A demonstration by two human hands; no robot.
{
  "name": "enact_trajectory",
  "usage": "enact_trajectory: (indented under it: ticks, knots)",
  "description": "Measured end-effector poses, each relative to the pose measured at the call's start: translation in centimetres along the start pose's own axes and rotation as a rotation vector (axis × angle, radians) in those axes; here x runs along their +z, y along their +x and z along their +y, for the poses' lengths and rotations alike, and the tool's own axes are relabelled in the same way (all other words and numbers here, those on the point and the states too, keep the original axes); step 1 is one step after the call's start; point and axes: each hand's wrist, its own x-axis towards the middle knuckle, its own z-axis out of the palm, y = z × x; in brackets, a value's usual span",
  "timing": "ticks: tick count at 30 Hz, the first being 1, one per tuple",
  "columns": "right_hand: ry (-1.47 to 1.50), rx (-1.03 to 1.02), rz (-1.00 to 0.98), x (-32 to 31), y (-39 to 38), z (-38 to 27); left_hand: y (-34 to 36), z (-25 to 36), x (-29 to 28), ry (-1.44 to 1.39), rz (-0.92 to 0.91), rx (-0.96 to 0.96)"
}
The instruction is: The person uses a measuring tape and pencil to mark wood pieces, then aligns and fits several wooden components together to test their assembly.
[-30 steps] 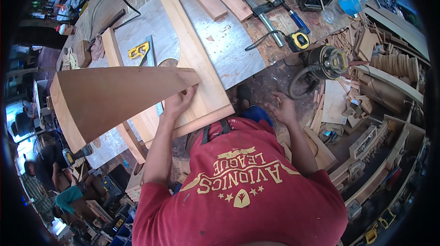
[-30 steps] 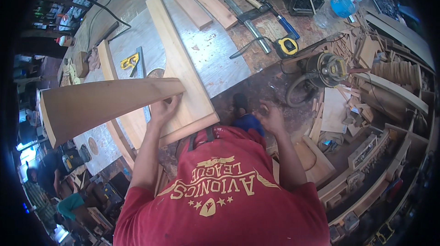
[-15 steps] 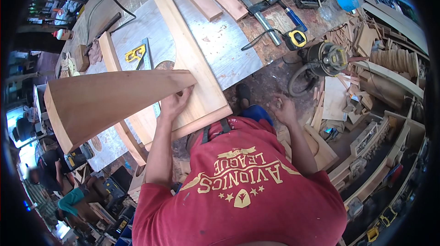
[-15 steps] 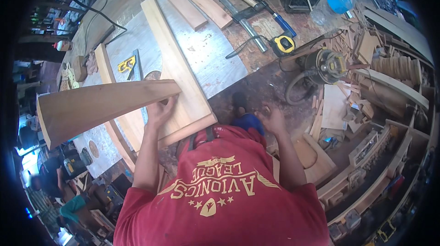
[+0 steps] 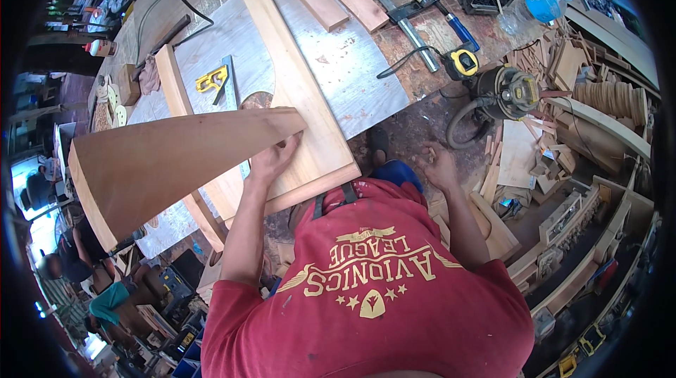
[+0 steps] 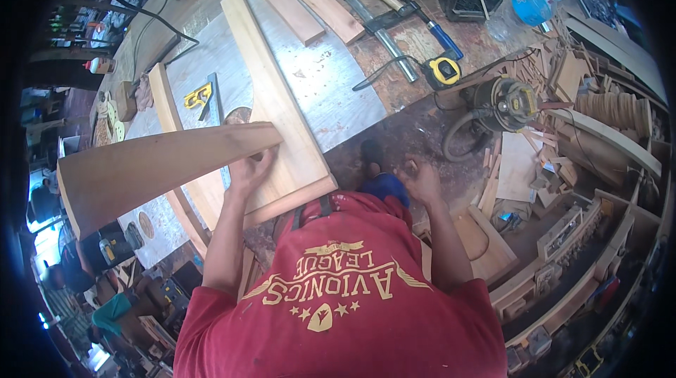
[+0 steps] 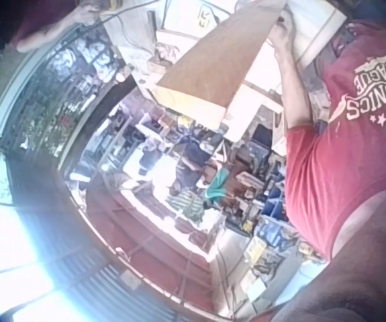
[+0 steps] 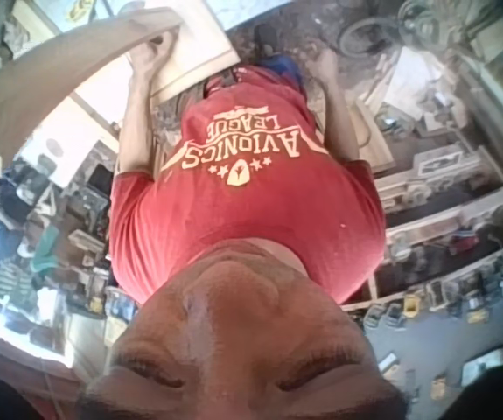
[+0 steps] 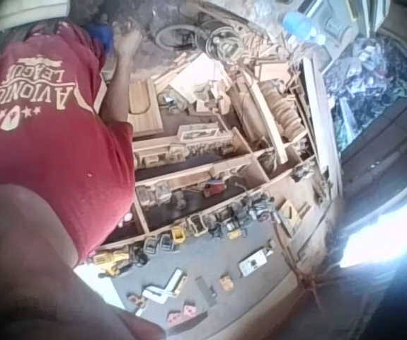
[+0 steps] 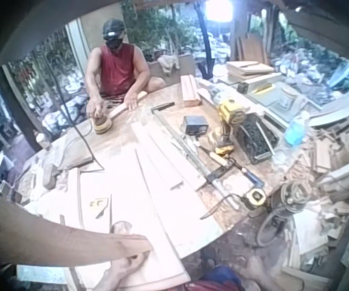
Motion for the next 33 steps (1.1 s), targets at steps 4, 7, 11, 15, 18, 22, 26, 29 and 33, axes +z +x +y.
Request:
enact_trajectory:
  ticks: [4, 7, 11, 15, 18, 22, 26, 29, 33]
  knots:
    - [-0.009, -0.024, 0.009, 0.3, 0.3, 0.1, -0.2, -0.5, 0.1, 0.018, -0.026, -0.041]
    - [0.001, -0.001, 0.006, 0.3, 0.2, -0.1, 0.0, -0.4, 0.1, 0.026, 0.024, 0.015]
    - [0.002, -0.005, -0.009, 0.0, 0.2, -0.4, -0.2, -0.2, -0.2, -0.040, -0.089, -0.153]
    - [0.004, 0.011, -0.015, -0.1, 0.2, -0.7, 0.0, 0.1, -0.1, -0.075, 0.001, -0.109]
    - [-0.010, 0.008, -0.027, -0.4, 0.1, -1.2, 0.0, -0.4, 0.2, -0.061, 0.030, -0.053]
    - [-0.040, -0.111, 0.027, -0.7, 0.0, -1.7, 0.2, -0.1, -0.2, -0.078, -0.061, -0.162]
    - [-0.026, -0.296, 0.099, -2.2, 0.1, -5.6, 0.1, -0.3, -0.2, -0.053, -0.049, -0.136]
    - [0.170, -0.444, 0.102, -3.8, -0.2, -11.8, -0.3, -1.5, 0.3, -0.035, -0.025, -0.098]
    - [0.299, -0.883, 0.014, -3.9, 0.2, -20.9, -0.1, -0.5, -0.4, -0.027, -0.067, -0.156]
